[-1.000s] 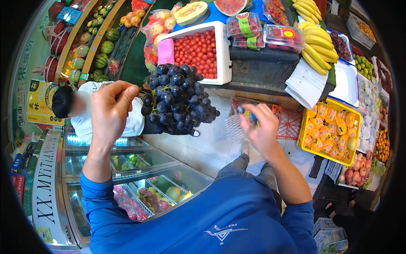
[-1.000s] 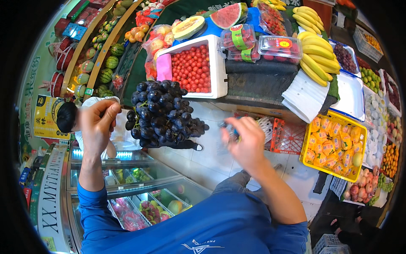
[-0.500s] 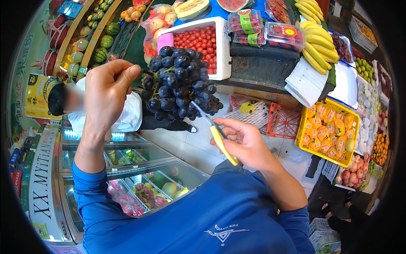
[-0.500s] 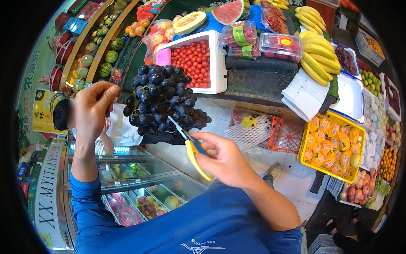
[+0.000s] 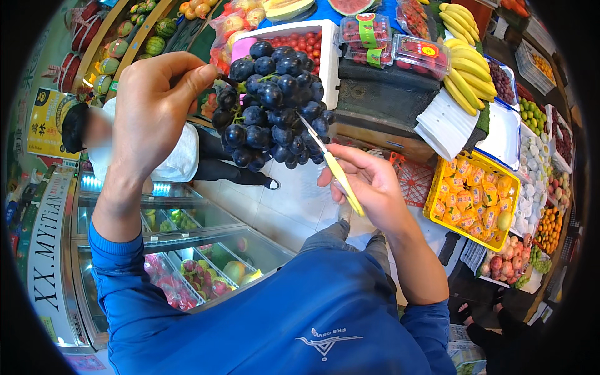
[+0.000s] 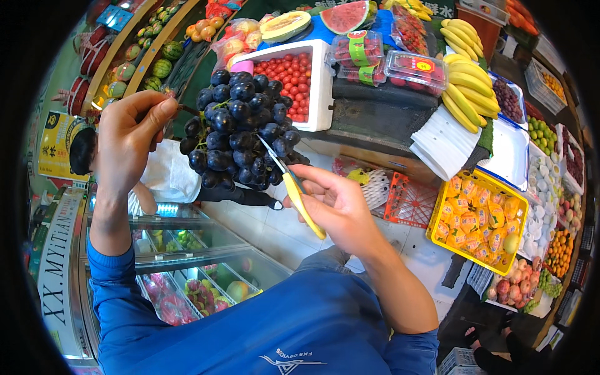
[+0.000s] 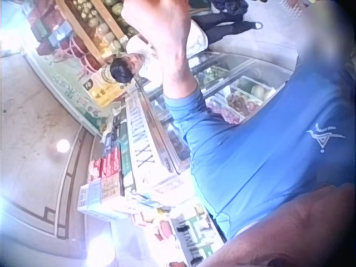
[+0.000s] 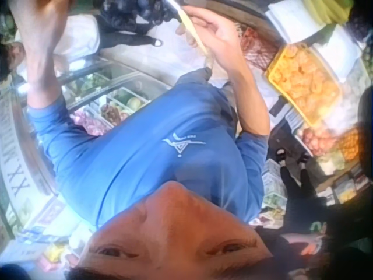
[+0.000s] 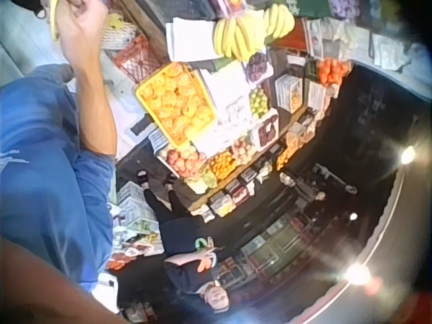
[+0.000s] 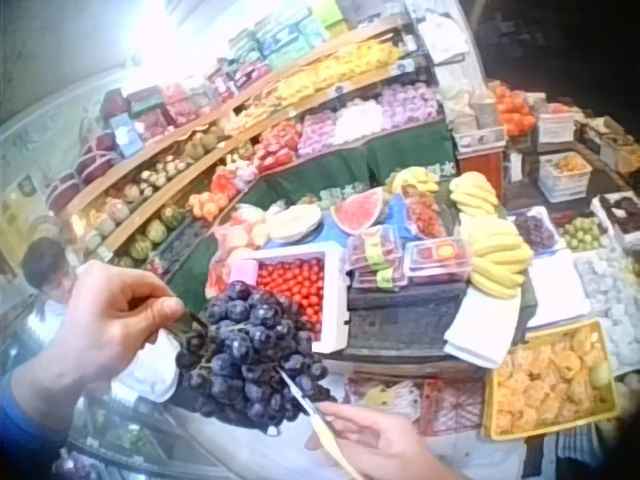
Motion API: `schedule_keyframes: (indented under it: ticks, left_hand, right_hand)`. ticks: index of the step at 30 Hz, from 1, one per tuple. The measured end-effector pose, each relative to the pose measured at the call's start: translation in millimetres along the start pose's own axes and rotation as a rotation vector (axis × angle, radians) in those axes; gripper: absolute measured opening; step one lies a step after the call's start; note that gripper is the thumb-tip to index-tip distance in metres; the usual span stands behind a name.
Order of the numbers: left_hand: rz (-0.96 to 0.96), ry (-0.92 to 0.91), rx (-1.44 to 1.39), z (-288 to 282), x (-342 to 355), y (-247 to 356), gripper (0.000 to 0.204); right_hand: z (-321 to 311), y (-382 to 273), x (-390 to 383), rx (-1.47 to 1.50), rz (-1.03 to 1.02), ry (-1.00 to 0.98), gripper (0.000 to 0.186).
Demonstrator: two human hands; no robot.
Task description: The person selects a bunch of dark grapes from a crate, removes it from a plastic bag, and trims the stem and loose grapes using scissors. The trimmed bunch is then placed into a new plastic bag on a counter.
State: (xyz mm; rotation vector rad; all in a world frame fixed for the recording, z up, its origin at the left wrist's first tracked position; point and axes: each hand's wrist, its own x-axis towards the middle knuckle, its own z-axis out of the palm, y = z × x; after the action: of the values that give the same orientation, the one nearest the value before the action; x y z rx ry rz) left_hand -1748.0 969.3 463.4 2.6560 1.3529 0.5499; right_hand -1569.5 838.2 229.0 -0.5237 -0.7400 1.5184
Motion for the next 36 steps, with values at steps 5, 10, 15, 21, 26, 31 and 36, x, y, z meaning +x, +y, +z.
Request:
schedule_keyframes:
  ticks: [5, 10, 15, 21, 26, 31, 36]
  left_hand:
    - [-0.074, -0.038, 0.025, -7.9, -0.1, 2.5, 0.025]
    - [-0.093, -0.026, -0.051, -9.8, -5.1, 7.2, 0.026]
    - [-0.071, -0.031, -0.083, -11.4, -6.5, 10.0, 0.025]
    - [-0.067, -0.06, -0.074, -6.0, -6.0, 10.3, 0.026]
    - [-0.03, -0.045, -0.102, -3.6, -6.6, 13.4, 0.026]
    - [-0.049, -0.021, -0.045, -9.5, -2.9, 16.1, 0.027]
    - [-0.038, -0.018, 0.0, -10.4, 1.3, 16.8, 0.025]
  right_hand:
    - [-1.0, 3.6, -2.9, 0.124, 0.012, -0.034, 0.048]
    - [0.8, 10.9, -7.2, 0.294, 0.016, -0.079, 0.047]
    - [3.6, 15.3, -13.2, 0.327, 0.007, -0.02, 0.047]
    - [-3.4, 19.3, -19.4, 0.481, 0.015, -0.105, 0.054]
    - [-10.2, 25.5, -25.6, 0.649, -0.033, -0.172, 0.046]
    - [-34.1, 19.3, -61.0, 0.546, -0.117, -0.114, 0.054]
    - [-75.3, 17.4, -89.5, 0.542, -0.251, -0.091, 0.058]
